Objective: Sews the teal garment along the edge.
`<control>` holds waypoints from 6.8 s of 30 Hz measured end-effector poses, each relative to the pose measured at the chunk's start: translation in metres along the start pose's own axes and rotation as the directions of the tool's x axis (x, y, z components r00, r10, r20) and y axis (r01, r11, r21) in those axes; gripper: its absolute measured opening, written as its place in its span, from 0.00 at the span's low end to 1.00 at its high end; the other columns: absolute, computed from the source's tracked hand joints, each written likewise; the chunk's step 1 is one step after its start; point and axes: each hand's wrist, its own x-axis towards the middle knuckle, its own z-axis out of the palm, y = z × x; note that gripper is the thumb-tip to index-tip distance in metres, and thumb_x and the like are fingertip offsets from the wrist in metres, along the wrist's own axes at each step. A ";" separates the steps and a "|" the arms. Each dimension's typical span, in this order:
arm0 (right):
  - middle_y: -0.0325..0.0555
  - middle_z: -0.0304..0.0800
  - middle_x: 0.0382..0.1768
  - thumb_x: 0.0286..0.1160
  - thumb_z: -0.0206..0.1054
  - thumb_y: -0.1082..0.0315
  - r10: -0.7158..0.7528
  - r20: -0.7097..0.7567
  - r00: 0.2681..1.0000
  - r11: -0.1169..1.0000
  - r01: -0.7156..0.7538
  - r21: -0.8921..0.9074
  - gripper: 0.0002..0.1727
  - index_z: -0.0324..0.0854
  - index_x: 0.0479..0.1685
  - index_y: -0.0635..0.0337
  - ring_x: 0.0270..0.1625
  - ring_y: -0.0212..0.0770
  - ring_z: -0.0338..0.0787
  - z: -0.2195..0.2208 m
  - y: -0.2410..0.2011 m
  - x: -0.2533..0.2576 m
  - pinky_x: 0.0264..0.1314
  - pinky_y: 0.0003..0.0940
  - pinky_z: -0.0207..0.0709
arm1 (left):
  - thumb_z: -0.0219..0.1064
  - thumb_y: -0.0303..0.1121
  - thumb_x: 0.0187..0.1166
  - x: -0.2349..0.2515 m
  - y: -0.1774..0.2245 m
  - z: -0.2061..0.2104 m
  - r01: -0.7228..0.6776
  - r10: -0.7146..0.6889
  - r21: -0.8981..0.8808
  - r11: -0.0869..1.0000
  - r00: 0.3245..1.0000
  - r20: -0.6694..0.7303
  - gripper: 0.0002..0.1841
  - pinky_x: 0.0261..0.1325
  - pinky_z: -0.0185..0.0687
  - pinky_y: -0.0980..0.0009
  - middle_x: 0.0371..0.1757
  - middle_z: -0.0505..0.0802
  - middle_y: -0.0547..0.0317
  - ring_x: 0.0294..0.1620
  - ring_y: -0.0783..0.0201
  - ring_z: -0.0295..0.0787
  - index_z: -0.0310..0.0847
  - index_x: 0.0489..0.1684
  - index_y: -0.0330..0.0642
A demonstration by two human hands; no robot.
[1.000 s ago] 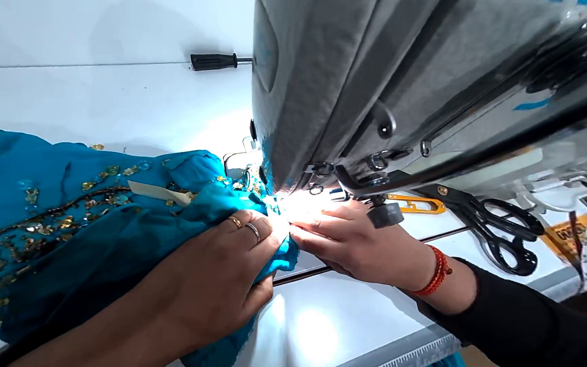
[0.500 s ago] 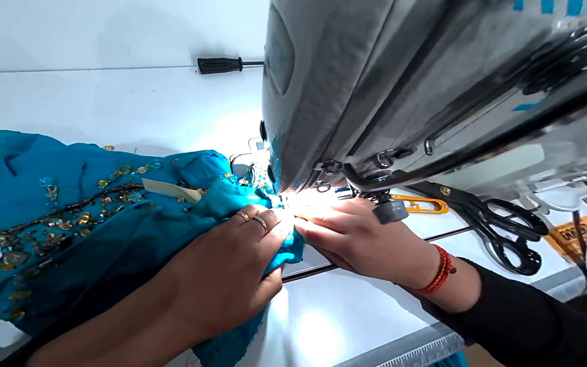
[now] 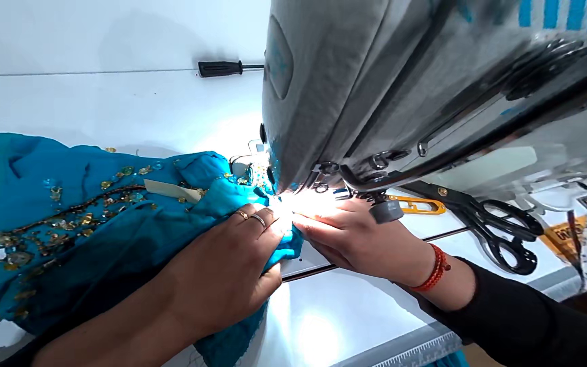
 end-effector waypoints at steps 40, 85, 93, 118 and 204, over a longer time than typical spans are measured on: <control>0.40 0.96 0.46 0.79 0.56 0.65 0.063 0.028 0.998 0.998 -0.063 -0.008 0.18 0.93 0.53 0.49 0.44 0.41 0.91 0.001 -0.004 -0.007 0.43 0.38 0.77 | 0.52 0.51 0.76 -0.002 0.002 0.005 0.054 -0.053 0.012 0.998 0.996 -0.068 0.25 0.68 0.80 0.57 0.55 0.95 0.52 0.68 0.48 0.86 0.95 0.48 0.49; 0.44 0.97 0.51 0.78 0.57 0.68 -0.008 0.031 0.999 0.997 0.005 0.071 0.17 0.92 0.52 0.52 0.46 0.40 0.94 -0.002 -0.003 -0.007 0.41 0.34 0.81 | 0.49 0.49 0.77 -0.006 0.013 0.006 0.064 -0.059 0.057 0.996 0.995 -0.076 0.25 0.58 0.86 0.62 0.52 0.96 0.54 0.61 0.52 0.91 0.95 0.51 0.51; 0.43 0.97 0.49 0.78 0.57 0.68 0.008 0.008 1.000 0.998 -0.008 0.056 0.17 0.93 0.52 0.51 0.45 0.40 0.94 -0.001 -0.004 -0.006 0.41 0.35 0.80 | 0.49 0.50 0.77 -0.006 0.012 0.005 0.067 -0.062 0.058 0.996 0.995 -0.084 0.26 0.57 0.86 0.61 0.51 0.96 0.53 0.60 0.51 0.92 0.95 0.50 0.49; 0.40 0.97 0.46 0.80 0.56 0.66 0.059 0.034 0.998 0.998 -0.060 0.027 0.18 0.94 0.55 0.49 0.44 0.39 0.91 0.000 -0.004 -0.006 0.43 0.36 0.77 | 0.49 0.50 0.77 -0.002 0.008 0.007 0.090 -0.085 0.054 0.994 0.993 -0.087 0.26 0.60 0.85 0.62 0.54 0.96 0.54 0.62 0.54 0.91 0.95 0.49 0.48; 0.42 0.95 0.37 0.76 0.65 0.67 0.134 -0.038 0.990 0.983 -0.128 0.134 0.11 0.95 0.44 0.53 0.41 0.40 0.92 0.016 0.013 -0.001 0.44 0.36 0.82 | 0.64 0.37 0.72 0.018 -0.006 0.000 0.108 -0.096 0.053 0.993 0.976 -0.195 0.11 0.32 0.83 0.68 0.32 0.91 0.64 0.34 0.62 0.90 0.96 0.36 0.54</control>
